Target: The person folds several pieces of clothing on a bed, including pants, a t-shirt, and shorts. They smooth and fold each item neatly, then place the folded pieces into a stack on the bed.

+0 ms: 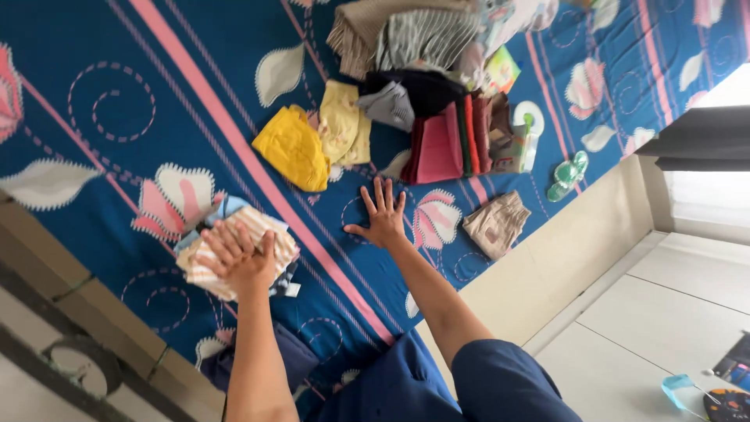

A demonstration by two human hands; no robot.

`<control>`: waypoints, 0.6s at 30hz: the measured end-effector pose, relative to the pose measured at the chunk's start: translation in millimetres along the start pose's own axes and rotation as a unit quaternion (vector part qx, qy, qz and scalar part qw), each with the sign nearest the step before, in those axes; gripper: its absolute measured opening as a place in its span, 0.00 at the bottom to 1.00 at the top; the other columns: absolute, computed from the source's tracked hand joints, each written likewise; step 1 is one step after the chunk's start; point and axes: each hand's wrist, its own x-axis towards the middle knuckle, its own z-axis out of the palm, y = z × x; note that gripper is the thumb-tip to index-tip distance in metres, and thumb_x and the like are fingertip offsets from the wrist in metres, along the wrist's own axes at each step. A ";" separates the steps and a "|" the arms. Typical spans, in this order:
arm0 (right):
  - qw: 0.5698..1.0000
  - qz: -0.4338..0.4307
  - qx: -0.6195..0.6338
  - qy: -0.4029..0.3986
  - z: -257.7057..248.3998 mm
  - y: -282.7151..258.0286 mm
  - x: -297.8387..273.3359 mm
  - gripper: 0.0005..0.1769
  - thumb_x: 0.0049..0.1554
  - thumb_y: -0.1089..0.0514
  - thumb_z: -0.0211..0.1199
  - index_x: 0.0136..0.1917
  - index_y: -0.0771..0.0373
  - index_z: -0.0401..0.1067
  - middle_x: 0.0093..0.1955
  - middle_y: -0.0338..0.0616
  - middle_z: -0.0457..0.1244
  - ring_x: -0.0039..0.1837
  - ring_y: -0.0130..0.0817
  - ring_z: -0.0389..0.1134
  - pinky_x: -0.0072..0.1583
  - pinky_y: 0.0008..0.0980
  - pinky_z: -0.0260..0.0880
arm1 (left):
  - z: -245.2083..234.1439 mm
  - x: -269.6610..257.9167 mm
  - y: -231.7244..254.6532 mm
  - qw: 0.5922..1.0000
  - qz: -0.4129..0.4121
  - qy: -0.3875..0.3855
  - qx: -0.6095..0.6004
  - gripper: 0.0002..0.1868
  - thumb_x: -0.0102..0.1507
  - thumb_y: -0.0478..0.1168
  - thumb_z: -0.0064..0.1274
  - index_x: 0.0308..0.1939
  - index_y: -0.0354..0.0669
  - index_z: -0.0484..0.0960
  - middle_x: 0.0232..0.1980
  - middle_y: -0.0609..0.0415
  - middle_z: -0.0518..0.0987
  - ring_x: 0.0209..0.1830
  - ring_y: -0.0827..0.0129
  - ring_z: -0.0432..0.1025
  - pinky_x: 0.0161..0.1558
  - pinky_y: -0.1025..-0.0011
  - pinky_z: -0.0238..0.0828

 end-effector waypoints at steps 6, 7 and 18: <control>0.996 0.012 0.033 0.082 1.3 10.7 47.2 0.61 0.53 0.19 0.53 0.85 0.54 0.40 0.85 0.64 0.33 0.81 0.70 0.41 0.69 0.70 0.55 | -4.3 3.7 8.9 0.978 -0.092 -0.146 -0.114 0.43 0.69 0.71 0.27 0.79 0.61 0.29 0.86 0.43 0.34 0.82 0.36 0.24 0.71 0.22 0.21; 0.995 -0.009 0.058 0.081 3.0 14.3 52.0 0.53 0.57 0.30 0.62 0.83 0.56 0.46 0.83 0.67 0.39 0.77 0.72 0.51 0.66 0.59 0.68 | -3.6 0.1 7.0 0.975 -0.100 -0.155 -0.126 0.44 0.69 0.70 0.29 0.79 0.61 0.29 0.85 0.42 0.34 0.83 0.37 0.24 0.72 0.23 0.20; 0.931 0.154 0.254 0.213 -52.9 109.7 179.1 0.30 0.56 0.37 0.67 0.62 0.51 0.60 0.55 0.43 0.61 0.61 0.48 0.63 0.65 0.53 0.56 | 11.0 5.1 12.1 0.948 -0.133 -0.288 0.002 0.48 0.66 0.80 0.14 0.81 0.63 0.27 0.85 0.48 0.19 0.83 0.43 0.07 0.74 0.31 0.03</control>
